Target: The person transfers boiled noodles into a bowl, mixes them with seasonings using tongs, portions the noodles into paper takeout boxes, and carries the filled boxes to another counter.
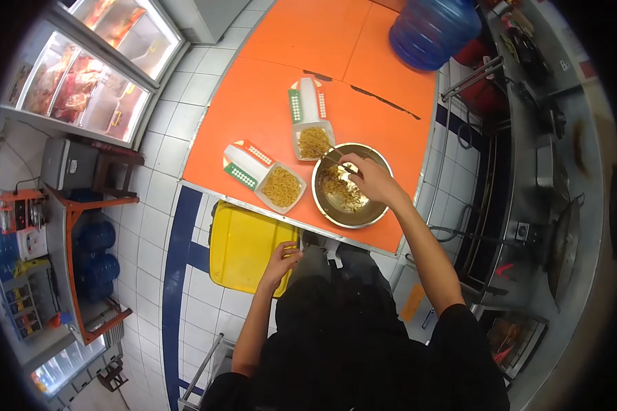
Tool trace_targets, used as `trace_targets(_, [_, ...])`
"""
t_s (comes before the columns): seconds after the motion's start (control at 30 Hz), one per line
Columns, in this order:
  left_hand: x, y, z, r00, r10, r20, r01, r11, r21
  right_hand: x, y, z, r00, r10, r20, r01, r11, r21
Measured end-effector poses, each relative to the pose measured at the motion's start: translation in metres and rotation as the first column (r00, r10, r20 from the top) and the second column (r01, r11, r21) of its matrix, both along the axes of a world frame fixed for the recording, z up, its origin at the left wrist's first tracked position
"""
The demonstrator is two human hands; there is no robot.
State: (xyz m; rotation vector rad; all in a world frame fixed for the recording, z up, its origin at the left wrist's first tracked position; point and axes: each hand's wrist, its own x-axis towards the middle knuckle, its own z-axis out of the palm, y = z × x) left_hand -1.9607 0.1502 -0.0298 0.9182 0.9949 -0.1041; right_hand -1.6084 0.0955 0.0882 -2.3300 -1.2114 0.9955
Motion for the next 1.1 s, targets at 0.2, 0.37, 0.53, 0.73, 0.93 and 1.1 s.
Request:
trace_targets(0.2, [0.052, -0.010, 0.009, 0.990, -0.080, 0.120, 0.084, 0.996, -0.033, -0.001, -0.031, -0.002, 0.998, -0.030, -0.056, 0.046, 0.949, 0.313])
trace_targets(0.37, [0.084, -0.027, -0.002, 0.951, -0.026, 0.308, 0.012, 0.999, 0.047, -0.010, -0.098, 0.024, 0.975, -0.109, -0.196, 0.135, 0.983, 0.124])
trace_targets(0.53, [0.114, -0.043, 0.005, 0.931, 0.125, 0.343, -0.142, 0.990, 0.023, -0.019, -0.120, -0.014, 0.992, -0.047, -0.118, 0.050, 0.998, 0.022])
trace_targets(0.73, [0.114, -0.042, 0.004, 0.934, 0.110, 0.340, -0.127, 0.992, 0.027, -0.018, -0.095, -0.030, 0.985, -0.120, -0.122, 0.128, 0.990, 0.058])
trace_targets(0.93, [0.115, -0.043, 0.007, 0.929, 0.139, 0.342, -0.147, 0.989, -0.002, -0.019, -0.101, -0.021, 0.995, 0.010, 0.098, -0.009, 1.000, -0.014])
trace_targets(1.1, [0.113, -0.043, 0.006, 0.930, 0.140, 0.340, -0.154, 0.988, 0.014, -0.032, -0.131, 0.012, 1.000, -0.005, -0.026, 0.005, 1.000, -0.006])
